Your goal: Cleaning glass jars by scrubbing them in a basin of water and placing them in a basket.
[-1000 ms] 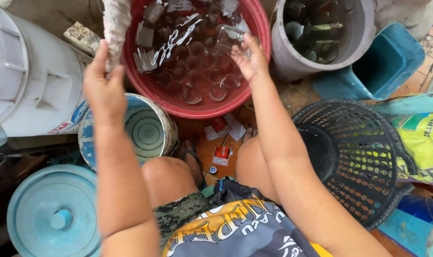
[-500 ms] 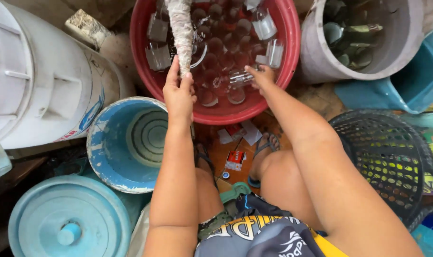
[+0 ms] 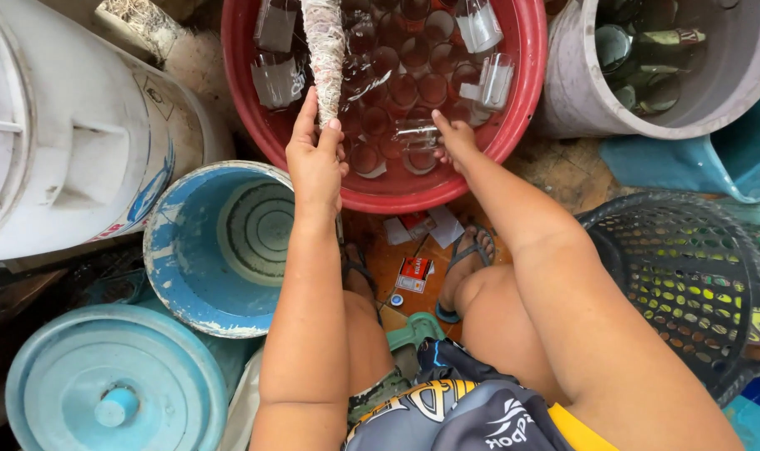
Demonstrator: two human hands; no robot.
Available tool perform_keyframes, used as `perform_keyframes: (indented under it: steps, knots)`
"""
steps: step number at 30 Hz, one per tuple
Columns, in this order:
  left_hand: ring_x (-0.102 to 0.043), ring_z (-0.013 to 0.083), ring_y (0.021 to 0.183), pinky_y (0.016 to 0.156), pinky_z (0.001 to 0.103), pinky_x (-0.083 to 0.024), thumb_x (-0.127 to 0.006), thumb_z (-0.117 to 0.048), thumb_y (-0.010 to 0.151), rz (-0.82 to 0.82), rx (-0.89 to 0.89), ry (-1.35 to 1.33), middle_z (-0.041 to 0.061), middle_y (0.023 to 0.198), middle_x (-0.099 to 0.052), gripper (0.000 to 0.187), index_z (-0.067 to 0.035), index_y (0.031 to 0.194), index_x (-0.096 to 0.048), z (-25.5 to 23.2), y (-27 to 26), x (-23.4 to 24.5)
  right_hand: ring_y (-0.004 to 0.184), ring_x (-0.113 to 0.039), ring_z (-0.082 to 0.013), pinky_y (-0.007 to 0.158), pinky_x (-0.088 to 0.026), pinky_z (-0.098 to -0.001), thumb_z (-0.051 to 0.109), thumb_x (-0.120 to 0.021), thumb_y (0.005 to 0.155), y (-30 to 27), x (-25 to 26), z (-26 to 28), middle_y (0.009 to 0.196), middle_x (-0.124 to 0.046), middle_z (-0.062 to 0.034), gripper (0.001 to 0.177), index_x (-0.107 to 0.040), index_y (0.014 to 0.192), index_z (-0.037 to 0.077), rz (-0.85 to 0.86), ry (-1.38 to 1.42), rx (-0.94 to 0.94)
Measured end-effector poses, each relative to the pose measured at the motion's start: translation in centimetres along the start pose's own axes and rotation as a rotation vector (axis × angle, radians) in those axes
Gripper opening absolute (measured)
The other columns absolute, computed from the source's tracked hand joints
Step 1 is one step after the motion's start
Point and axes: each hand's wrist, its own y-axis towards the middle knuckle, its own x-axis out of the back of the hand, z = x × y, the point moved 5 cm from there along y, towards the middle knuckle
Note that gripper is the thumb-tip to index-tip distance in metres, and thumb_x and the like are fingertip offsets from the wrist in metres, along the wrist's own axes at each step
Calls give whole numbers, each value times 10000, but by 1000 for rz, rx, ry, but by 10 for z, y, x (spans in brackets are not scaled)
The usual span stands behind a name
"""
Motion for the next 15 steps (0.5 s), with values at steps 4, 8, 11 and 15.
perform_keyframes:
  steps: [4, 8, 11, 15]
  knots:
    - [-502, 135, 568, 366, 202, -387, -589, -43, 1049, -2, 4, -26, 109, 816, -567, 499, -230, 1509, -531, 4, 4, 1, 653, -739, -276, 555, -697, -364, 542, -858, 880, 9, 4, -10, 1127, -633, -243, 832, -480, 1423, 37, 46, 110, 32]
    - [-517, 139, 579, 373, 207, -404, -591, -54, 1055, 7, -5, -38, 106, 824, -569, 496, -220, 1517, -523, 8, 8, 4, 974, -666, -252, 760, -684, -378, 138, -901, 821, -6, 4, -2, 1236, -505, -110, 690, -473, 1362, 137, 203, 277, 94]
    - [-526, 144, 578, 372, 213, -404, -598, -55, 1054, 4, -7, -49, 106, 817, -569, 493, -223, 1512, -529, 4, 7, 5, 943, -665, -208, 780, -676, -329, -39, -885, 752, -9, 5, -2, 1229, -491, -63, 709, -491, 1298, 185, 242, 335, 167]
    - [-529, 148, 571, 365, 218, -403, -603, -51, 1052, 2, -17, -66, 108, 809, -567, 495, -217, 1512, -529, 3, 7, 5, 992, -637, -174, 844, -654, -286, -129, -899, 679, 0, 6, 0, 1190, -520, -62, 791, -524, 1299, 190, 238, 338, 317]
